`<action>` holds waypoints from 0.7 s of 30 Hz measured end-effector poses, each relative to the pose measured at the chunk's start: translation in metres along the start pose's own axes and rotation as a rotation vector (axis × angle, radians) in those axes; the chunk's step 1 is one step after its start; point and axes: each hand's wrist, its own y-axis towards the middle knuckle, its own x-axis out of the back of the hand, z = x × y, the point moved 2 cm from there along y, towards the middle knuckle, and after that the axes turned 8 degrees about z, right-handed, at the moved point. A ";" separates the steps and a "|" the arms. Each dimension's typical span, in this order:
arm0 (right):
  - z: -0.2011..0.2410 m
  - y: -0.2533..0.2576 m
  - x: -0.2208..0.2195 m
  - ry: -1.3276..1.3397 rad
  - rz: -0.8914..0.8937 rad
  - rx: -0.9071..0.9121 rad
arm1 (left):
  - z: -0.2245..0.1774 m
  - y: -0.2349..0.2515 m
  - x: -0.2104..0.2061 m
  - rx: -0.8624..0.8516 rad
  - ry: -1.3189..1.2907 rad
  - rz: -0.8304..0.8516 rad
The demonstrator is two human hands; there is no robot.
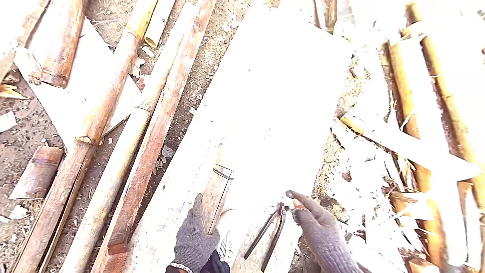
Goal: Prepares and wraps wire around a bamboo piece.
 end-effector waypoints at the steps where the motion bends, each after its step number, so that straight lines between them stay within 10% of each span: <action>1: -0.005 0.002 -0.010 -0.005 0.042 0.000 | 0.003 0.002 0.003 -0.013 -0.022 0.012; 11: -0.023 -0.005 -0.076 -0.274 0.121 -0.163 | 0.041 0.005 0.043 -0.250 -0.393 0.152; 21: 0.039 0.038 -0.169 0.016 0.699 0.056 | 0.022 -0.015 0.078 -0.209 -0.852 0.423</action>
